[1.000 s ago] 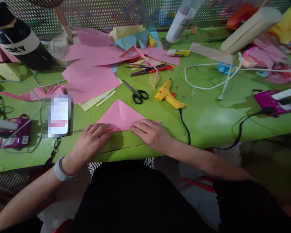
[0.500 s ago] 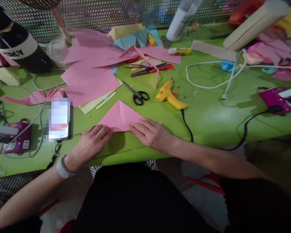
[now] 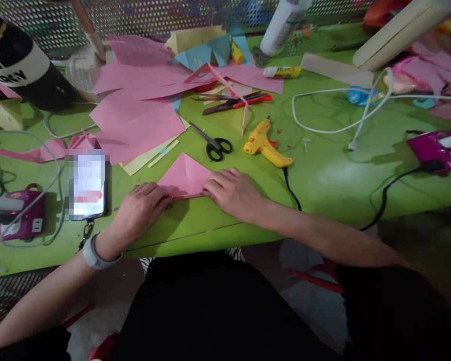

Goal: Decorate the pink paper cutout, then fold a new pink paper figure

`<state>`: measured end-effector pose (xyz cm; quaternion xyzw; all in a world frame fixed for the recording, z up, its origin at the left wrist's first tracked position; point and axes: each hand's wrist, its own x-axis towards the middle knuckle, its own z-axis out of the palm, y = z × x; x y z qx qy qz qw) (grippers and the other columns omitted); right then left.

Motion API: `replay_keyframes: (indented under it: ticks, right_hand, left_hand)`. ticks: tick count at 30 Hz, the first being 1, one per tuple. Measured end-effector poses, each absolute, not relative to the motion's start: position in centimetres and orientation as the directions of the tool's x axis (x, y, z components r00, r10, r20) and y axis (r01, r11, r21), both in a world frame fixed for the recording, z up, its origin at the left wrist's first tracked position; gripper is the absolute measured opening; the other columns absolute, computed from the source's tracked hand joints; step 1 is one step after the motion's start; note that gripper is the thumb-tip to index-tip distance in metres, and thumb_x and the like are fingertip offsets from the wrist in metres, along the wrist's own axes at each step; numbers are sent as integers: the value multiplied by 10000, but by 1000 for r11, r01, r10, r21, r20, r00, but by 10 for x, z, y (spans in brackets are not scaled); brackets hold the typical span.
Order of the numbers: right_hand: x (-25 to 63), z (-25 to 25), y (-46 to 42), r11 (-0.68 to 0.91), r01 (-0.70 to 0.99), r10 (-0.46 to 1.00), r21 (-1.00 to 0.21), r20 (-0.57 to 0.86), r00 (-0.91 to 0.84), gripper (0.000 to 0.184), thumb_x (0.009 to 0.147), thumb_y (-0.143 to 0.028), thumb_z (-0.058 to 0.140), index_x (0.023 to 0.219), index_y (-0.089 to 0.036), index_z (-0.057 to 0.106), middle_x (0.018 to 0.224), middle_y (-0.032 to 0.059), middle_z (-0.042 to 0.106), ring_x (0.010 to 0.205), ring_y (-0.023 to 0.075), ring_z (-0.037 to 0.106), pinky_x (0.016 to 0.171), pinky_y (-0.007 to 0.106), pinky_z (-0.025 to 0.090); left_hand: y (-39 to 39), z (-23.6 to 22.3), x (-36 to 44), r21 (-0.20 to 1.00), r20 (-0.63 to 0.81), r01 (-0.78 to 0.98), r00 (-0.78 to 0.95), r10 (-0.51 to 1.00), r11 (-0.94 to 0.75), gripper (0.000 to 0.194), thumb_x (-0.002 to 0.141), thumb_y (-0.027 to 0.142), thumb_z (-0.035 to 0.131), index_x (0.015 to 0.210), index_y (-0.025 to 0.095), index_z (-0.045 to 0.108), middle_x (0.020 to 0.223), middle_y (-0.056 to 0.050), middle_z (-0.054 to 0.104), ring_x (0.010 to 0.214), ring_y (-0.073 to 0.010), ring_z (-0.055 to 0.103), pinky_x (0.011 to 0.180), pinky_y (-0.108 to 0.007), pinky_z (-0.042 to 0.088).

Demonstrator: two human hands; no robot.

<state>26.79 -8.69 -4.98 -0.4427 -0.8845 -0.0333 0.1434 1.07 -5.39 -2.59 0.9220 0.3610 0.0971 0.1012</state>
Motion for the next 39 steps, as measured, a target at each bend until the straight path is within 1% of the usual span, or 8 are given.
replay_keyframes:
  ticks: [9, 12, 15, 18, 21, 23, 25, 39]
  right_hand:
    - [272, -46, -75, 487, 814, 867, -317, 61, -495, 258, 1012, -360, 480, 937, -162, 629, 891, 85, 678, 829, 213, 577, 712, 327, 322]
    - [274, -44, -74, 456, 810, 877, -368, 32, -479, 253, 1006, -365, 492, 920, -167, 623, 890, 80, 676, 840, 211, 583, 724, 329, 333]
    - [274, -42, -73, 442, 802, 878, -402, 10, -479, 227, 996, -350, 518, 924, -166, 629, 904, 79, 683, 849, 208, 592, 733, 334, 343]
    - [272, -40, -72, 428, 800, 879, -419, -11, -476, 188, 975, -333, 563, 923, -169, 637, 908, 72, 693, 862, 210, 601, 742, 338, 354]
    - [270, -37, -70, 394, 812, 891, -431, -36, -452, 162, 960, -309, 591, 905, -167, 645, 914, 72, 705, 876, 211, 611, 747, 337, 357]
    - [270, -35, -68, 364, 815, 897, -450, -67, -437, 160, 955, -310, 602, 899, -167, 649, 915, 67, 709, 872, 206, 618, 750, 335, 357]
    - [272, -32, -66, 335, 817, 898, -469, -103, -428, 163, 946, -321, 617, 889, -173, 652, 907, 57, 713, 868, 203, 623, 763, 336, 353]
    - [299, -31, -64, 282, 836, 910, -471, -144, -388, 282, 957, -383, 589, 763, -189, 653, 813, 13, 717, 788, 176, 619, 781, 350, 300]
  left_hand:
    - [-49, -25, 10, 360, 17, 706, 649, 760, -611, 164, 968, 264, 531, 1010, 170, 658, 899, -58, 701, 781, -212, 656, 737, -363, 480]
    - [-53, -21, 13, 265, 36, 747, 624, 780, -610, 170, 958, 260, 536, 1002, 170, 673, 926, -81, 711, 804, -238, 667, 776, -413, 489]
    - [-61, -23, 19, 100, 141, 707, 686, 714, -700, 337, 953, 130, 463, 1242, 193, 625, 1210, -115, 690, 1062, -290, 652, 955, -508, 439]
    - [-70, -33, 27, 85, 137, 529, 833, 536, -844, 553, 924, 19, 374, 1461, 137, 430, 1474, -128, 517, 1348, -262, 491, 1104, -465, 369]
    - [-77, -46, 35, 88, 122, 538, 830, 545, -838, 519, 1012, 256, 396, 1493, 66, 362, 1522, -173, 438, 1422, -289, 397, 1175, -497, 287]
    - [-80, -51, 38, 90, 99, 573, 809, 580, -815, 692, 1004, 495, 400, 1526, 55, 288, 1559, -196, 363, 1453, -312, 340, 1188, -524, 255]
    - [-82, -53, 39, 88, 72, 581, 806, 587, -809, 821, 968, 619, 379, 1553, 68, 212, 1589, -196, 298, 1478, -316, 282, 1196, -527, 232]
    - [-82, -50, 38, 158, 72, 569, 808, 584, -807, 877, 952, 623, 429, 1587, 165, 33, 1619, -180, 237, 1495, -329, 228, 1210, -544, 182]
